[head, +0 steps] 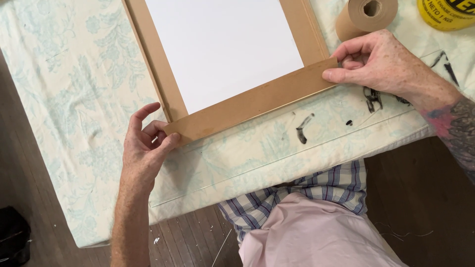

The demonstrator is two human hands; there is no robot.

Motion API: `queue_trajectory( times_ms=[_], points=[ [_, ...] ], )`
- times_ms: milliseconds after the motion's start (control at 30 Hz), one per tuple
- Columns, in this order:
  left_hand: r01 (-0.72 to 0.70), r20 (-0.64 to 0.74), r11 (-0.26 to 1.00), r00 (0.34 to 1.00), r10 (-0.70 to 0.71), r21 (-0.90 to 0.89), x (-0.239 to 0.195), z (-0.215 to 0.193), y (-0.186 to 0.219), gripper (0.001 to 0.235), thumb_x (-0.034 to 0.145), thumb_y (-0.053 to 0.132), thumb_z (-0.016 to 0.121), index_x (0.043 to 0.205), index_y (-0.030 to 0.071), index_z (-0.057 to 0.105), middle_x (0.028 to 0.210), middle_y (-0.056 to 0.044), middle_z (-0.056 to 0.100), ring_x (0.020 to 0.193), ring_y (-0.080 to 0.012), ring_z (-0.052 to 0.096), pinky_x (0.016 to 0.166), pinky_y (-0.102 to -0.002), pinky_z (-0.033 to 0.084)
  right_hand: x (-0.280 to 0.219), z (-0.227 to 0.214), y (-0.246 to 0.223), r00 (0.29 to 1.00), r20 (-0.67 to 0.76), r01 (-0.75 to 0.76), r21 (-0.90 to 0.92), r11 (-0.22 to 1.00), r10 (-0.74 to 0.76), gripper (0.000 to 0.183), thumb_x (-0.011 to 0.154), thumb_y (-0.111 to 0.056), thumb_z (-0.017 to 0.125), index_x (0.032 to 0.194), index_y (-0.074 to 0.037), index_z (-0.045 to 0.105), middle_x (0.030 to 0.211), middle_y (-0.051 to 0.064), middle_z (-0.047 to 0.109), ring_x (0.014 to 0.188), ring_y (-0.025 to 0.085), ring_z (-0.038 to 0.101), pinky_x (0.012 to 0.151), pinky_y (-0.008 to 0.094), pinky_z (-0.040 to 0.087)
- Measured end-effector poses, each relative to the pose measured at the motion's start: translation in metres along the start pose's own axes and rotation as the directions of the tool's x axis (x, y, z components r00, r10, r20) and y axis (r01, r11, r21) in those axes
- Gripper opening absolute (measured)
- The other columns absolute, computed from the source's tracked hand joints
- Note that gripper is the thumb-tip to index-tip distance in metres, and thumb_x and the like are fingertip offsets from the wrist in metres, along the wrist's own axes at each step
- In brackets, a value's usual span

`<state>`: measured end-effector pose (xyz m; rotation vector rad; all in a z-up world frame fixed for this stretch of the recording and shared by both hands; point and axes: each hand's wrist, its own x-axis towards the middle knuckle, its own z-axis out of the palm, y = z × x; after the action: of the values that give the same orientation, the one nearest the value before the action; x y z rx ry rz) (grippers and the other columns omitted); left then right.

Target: The person is sealing the back of a picture frame by measuring, cutting, and applying adhesive-backed paper tape.

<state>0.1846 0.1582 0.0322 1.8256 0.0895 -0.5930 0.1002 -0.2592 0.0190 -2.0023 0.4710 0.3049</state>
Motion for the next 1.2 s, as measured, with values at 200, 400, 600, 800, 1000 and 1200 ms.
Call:
queue_trajectory(
  times_ms=[200, 400, 600, 800, 1000, 1200],
  points=[
    [-0.006, -0.018, 1.0, 1.0, 0.006, -0.004, -0.002, 0.002, -0.001, 0.065, 0.085, 0.005, 0.066, 0.146, 0.015, 0.047, 0.08, 0.006, 0.054, 0.072, -0.0054, 0.047, 0.085, -0.024, 0.048, -0.001, 0.0, 0.002, 0.999, 0.006, 0.038, 0.017, 0.999, -0.038, 0.015, 0.092, -0.016, 0.083, 0.093, -0.009, 0.07, 0.061, -0.008, 0.034, 0.057, 0.005, 0.033, 0.071, 0.02, 0.044],
    [-0.036, -0.007, 0.999, 0.999, 0.036, -0.009, -0.003, 0.002, -0.002, 0.065, 0.085, 0.004, 0.066, 0.146, 0.012, 0.046, 0.082, 0.004, 0.055, 0.073, -0.0056, 0.049, 0.085, -0.024, 0.05, -0.004, 0.001, 0.002, 0.996, 0.009, 0.085, 0.019, 0.996, -0.085, 0.012, 0.092, -0.012, 0.082, 0.095, -0.006, 0.072, 0.06, -0.007, 0.034, 0.055, 0.005, 0.033, 0.061, 0.019, 0.04],
    [-0.02, -0.023, 1.0, 1.0, 0.02, 0.012, -0.004, 0.004, 0.0, 0.063, 0.085, 0.005, 0.066, 0.145, 0.013, 0.048, 0.082, 0.006, 0.056, 0.067, -0.004, 0.044, 0.084, -0.025, 0.052, -0.004, 0.001, 0.008, 0.992, 0.0, 0.124, 0.016, 0.992, -0.124, 0.014, 0.092, -0.01, 0.082, 0.095, -0.006, 0.069, 0.062, -0.007, 0.034, 0.057, 0.005, 0.032, 0.061, 0.019, 0.038],
    [-0.026, -0.021, 1.0, 0.999, 0.026, 0.007, -0.003, 0.003, -0.002, 0.064, 0.085, 0.005, 0.067, 0.145, 0.013, 0.048, 0.084, 0.005, 0.056, 0.069, -0.0046, 0.046, 0.086, -0.026, 0.053, -0.005, 0.0, 0.008, 0.991, 0.008, 0.135, 0.017, 0.991, -0.135, 0.016, 0.091, -0.009, 0.083, 0.1, -0.005, 0.07, 0.062, -0.006, 0.036, 0.058, 0.006, 0.036, 0.064, 0.019, 0.043],
    [-0.005, -0.04, 1.0, 0.999, 0.005, 0.011, -0.004, 0.004, 0.0, 0.064, 0.084, 0.004, 0.068, 0.144, 0.015, 0.05, 0.085, 0.006, 0.054, 0.065, -0.0046, 0.039, 0.077, -0.023, 0.046, -0.005, 0.0, 0.013, 0.983, 0.009, 0.182, 0.002, 0.983, -0.182, 0.02, 0.089, -0.008, 0.083, 0.104, -0.004, 0.07, 0.062, -0.006, 0.036, 0.056, 0.005, 0.037, 0.064, 0.018, 0.044],
    [-0.009, -0.037, 1.0, 0.999, 0.01, 0.008, -0.005, 0.005, 0.0, 0.063, 0.085, 0.004, 0.067, 0.145, 0.013, 0.049, 0.085, 0.004, 0.057, 0.074, -0.006, 0.052, 0.085, -0.024, 0.051, -0.013, -0.001, 0.014, 0.96, -0.01, 0.278, -0.101, 0.955, -0.28, 0.018, 0.091, -0.011, 0.083, 0.104, -0.003, 0.073, 0.061, -0.004, 0.046, 0.055, 0.004, 0.043, 0.06, 0.014, 0.046]
  ],
)
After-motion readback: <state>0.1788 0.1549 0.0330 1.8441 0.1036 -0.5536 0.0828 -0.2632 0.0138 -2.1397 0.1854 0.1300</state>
